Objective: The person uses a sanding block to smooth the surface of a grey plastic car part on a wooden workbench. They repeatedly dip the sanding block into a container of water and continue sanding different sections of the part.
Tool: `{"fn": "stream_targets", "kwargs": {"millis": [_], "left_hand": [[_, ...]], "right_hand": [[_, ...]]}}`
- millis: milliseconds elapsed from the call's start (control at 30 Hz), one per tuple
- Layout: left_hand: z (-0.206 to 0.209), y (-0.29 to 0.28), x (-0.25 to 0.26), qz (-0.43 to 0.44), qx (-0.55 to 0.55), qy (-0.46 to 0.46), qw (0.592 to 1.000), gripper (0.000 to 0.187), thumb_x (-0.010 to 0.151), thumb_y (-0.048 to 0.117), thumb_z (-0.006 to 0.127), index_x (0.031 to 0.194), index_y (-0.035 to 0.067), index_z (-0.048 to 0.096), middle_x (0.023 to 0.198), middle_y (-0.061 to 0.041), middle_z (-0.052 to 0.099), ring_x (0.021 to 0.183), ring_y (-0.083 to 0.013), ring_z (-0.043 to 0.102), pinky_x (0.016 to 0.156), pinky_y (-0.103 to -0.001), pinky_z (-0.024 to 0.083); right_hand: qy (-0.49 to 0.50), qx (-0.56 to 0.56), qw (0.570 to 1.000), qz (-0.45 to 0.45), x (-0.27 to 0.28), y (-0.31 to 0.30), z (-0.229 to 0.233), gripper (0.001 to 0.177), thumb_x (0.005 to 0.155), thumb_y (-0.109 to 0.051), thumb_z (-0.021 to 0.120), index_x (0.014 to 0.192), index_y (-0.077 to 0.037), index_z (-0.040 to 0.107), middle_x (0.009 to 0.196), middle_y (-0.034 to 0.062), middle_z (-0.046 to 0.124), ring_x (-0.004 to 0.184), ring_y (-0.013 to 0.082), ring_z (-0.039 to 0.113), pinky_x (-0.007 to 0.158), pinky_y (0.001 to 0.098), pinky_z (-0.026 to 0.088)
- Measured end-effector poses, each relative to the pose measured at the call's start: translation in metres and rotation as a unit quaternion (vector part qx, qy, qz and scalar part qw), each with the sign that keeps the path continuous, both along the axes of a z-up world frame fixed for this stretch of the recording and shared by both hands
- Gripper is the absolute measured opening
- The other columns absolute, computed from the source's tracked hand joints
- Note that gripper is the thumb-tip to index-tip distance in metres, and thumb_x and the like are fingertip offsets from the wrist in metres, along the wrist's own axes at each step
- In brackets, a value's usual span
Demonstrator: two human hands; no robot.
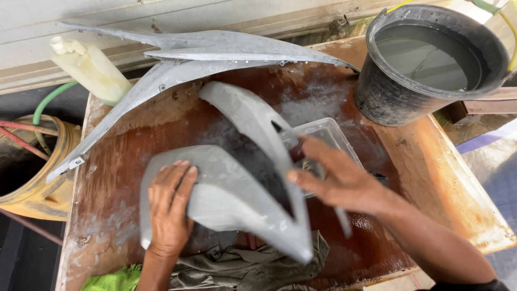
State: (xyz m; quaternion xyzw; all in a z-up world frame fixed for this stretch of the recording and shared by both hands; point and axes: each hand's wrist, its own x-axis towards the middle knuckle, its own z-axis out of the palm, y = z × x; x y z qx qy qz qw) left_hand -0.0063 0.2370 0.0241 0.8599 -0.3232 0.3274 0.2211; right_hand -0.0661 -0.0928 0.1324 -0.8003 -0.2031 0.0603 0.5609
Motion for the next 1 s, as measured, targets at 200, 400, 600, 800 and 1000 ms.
{"fn": "stream_targets", "kwargs": {"millis": [200, 400, 600, 800, 1000], "left_hand": [[0.016, 0.034, 0.002, 0.036, -0.019, 0.024, 0.999, 0.033, 0.097, 0.009, 0.056, 0.128, 0.001, 0.063, 0.14, -0.014, 0.058, 0.133, -0.0354, 0.053, 0.116, -0.047, 0.038], [0.009, 0.049, 0.006, 0.112, -0.011, 0.043, 0.993, 0.054, 0.084, 0.002, 0.071, 0.137, 0.003, 0.058, 0.143, -0.017, 0.052, 0.132, -0.0366, 0.051, 0.112, -0.047, 0.038], [0.008, 0.04, 0.0, 0.187, -0.051, 0.03, 0.981, 0.056, 0.097, -0.009, 0.06, 0.15, 0.0, 0.044, 0.144, -0.021, 0.044, 0.131, -0.0414, 0.046, 0.103, -0.05, 0.039], [0.006, 0.047, -0.015, 0.263, -0.072, 0.106, 0.956, 0.095, 0.071, -0.021, 0.07, 0.156, -0.003, 0.032, 0.149, -0.029, 0.036, 0.138, -0.0531, 0.039, 0.109, -0.064, 0.039], [0.03, 0.023, -0.097, 0.237, -0.355, 0.226, 0.876, 0.023, 0.101, 0.0, 0.045, 0.123, -0.005, 0.044, 0.115, -0.019, 0.058, 0.095, -0.0259, 0.055, 0.09, -0.038, 0.046]], "right_hand": [[0.029, -0.077, 0.997, -0.007, -0.033, 0.038, -0.023, 0.036, 0.096, -0.034, 0.064, 0.122, -0.009, 0.064, 0.144, 0.0094, 0.059, 0.159, 0.0403, 0.014, 0.119, 0.0609, 0.024], [-0.067, -0.172, 0.982, -0.037, -0.015, 0.045, -0.052, 0.016, 0.097, -0.02, 0.06, 0.102, -0.01, 0.071, 0.113, 0.0178, 0.073, 0.146, 0.0447, 0.041, 0.118, 0.0637, 0.032], [-0.017, -0.147, 0.951, -0.272, 0.048, 0.025, -0.048, 0.033, 0.101, -0.034, 0.062, 0.112, -0.004, 0.07, 0.102, 0.0198, 0.076, 0.111, 0.0422, 0.07, 0.094, 0.0539, 0.056], [0.086, -0.192, 0.943, -0.257, 0.07, 0.027, -0.057, 0.059, 0.095, -0.044, 0.07, 0.132, 0.0, 0.061, 0.136, 0.0188, 0.06, 0.132, 0.0431, 0.057, 0.106, 0.0615, 0.048], [0.032, -0.177, 0.953, -0.242, 0.084, 0.018, -0.072, 0.075, 0.088, -0.063, 0.055, 0.123, 0.003, 0.053, 0.109, 0.0189, 0.06, 0.083, 0.0229, 0.058, 0.074, 0.0439, 0.059]]}}
